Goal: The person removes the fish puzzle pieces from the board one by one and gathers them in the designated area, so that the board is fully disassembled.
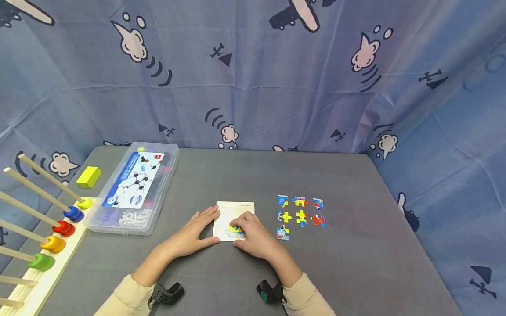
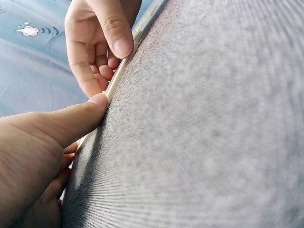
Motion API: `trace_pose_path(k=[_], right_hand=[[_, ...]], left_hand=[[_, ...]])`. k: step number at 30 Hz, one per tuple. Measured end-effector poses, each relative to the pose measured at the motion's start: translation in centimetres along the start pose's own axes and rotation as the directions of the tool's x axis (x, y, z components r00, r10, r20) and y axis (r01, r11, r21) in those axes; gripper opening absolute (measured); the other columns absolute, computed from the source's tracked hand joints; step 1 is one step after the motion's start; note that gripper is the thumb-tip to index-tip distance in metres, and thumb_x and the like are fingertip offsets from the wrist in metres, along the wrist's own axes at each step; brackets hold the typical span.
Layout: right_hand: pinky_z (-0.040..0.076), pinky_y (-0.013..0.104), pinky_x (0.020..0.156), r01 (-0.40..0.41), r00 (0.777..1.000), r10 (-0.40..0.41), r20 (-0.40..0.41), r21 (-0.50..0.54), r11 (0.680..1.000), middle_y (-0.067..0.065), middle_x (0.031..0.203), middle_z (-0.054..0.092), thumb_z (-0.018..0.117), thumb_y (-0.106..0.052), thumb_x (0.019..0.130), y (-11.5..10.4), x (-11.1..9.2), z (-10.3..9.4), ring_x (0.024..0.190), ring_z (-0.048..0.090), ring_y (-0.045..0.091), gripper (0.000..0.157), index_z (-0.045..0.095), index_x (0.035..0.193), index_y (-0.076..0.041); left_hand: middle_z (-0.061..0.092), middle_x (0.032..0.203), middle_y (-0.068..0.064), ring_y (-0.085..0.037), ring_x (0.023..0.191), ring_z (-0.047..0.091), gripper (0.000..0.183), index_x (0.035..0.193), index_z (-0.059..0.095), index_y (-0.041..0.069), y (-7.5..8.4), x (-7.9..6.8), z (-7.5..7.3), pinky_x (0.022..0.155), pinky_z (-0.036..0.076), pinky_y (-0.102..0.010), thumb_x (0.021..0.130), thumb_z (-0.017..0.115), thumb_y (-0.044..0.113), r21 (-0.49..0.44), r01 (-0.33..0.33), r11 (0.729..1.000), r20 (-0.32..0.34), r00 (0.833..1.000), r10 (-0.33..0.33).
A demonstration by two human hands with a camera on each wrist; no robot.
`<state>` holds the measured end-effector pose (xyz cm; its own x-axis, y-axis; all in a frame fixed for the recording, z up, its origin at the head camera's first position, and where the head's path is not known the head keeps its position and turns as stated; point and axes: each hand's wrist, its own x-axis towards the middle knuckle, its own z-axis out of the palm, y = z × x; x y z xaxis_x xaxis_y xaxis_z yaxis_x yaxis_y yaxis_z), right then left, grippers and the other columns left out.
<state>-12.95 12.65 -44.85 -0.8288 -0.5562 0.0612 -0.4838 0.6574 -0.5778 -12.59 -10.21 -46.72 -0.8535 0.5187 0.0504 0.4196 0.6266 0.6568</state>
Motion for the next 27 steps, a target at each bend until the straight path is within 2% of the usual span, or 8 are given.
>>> trace_pose_path(k=[15, 27], right_hand=[[0.044, 0.038, 0.087, -0.042, 0.998, 0.044, -0.046, 0.056, 0.998, 0.002, 0.107, 0.055, 0.078, -0.009, 0.075, -0.23, 0.12, 0.75, 0.1, 0.047, 0.019, 0.035, 0.065, 0.107, -0.011], [0.044, 0.038, 0.089, -0.032, 0.997, 0.036, -0.068, 0.061, 0.998, 0.002, 0.107, 0.058, 0.076, -0.003, 0.075, -0.21, 0.03, 0.76, 0.102, 0.049, 0.019, 0.033, 0.063, 0.105, -0.009]], left_hand=[[0.026, 0.155, -0.014, -0.032, 0.143, 0.023, 0.071, 0.144, 0.036, 0.0, 0.0, -0.13, -0.12, 0.116, 0.015, -0.056, 0.088, 0.067, 0.03, -0.008, 0.014, 1.0, 0.004, 1.0, -0.014], [0.027, 0.155, -0.013, -0.031, 0.143, 0.024, 0.071, 0.144, 0.037, 0.0, -0.12, -0.04, 0.01, 0.116, 0.016, -0.055, 0.088, 0.067, 0.031, 0.005, 0.003, 1.0, -0.002, 1.0, -0.003]])
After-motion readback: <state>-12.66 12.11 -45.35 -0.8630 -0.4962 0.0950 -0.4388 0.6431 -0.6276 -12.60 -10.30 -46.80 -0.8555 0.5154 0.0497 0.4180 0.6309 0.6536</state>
